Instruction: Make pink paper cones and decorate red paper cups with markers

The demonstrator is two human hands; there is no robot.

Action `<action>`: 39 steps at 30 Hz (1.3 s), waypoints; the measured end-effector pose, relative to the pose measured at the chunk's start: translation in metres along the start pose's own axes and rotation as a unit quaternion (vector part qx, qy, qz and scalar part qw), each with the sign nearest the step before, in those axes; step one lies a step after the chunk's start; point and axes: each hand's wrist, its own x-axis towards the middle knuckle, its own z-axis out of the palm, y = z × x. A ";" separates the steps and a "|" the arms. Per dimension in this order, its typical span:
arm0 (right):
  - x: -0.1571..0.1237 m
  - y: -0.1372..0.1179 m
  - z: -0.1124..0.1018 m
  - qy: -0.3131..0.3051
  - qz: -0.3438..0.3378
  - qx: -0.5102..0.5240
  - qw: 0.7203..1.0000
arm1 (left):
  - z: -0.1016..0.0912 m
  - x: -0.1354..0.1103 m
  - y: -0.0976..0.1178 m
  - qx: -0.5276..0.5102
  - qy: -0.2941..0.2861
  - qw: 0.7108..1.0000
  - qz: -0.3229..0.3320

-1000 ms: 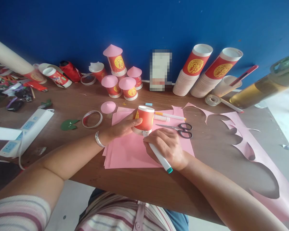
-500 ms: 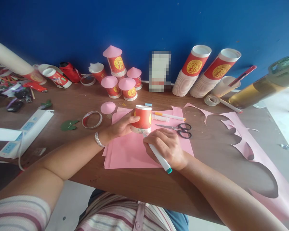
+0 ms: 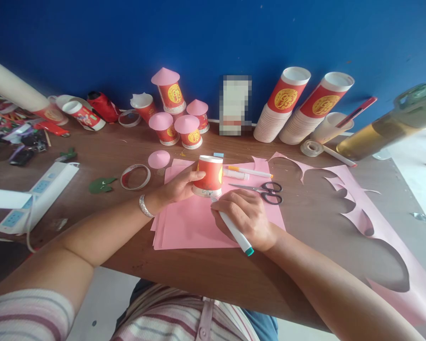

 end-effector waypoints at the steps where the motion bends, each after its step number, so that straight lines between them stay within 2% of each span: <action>1: 0.000 0.000 0.000 -0.001 0.000 -0.003 1.000 | 0.001 0.000 0.000 -0.001 -0.003 1.000 0.004; 5: 0.000 0.000 0.000 0.000 0.005 -0.008 1.000 | 0.002 -0.001 0.002 0.000 -0.014 1.000 0.019; 11: 0.000 -0.001 0.000 0.005 0.005 0.004 1.000 | 0.002 -0.002 0.002 0.010 0.004 1.000 -0.005; 23: -0.004 -0.002 0.007 0.001 0.012 0.029 1.000 | 0.004 0.000 0.003 -0.046 0.046 0.998 0.002; 39: 0.001 -0.004 0.005 -0.023 -0.003 0.054 0.998 | 0.008 -0.001 0.003 0.003 0.063 0.998 0.003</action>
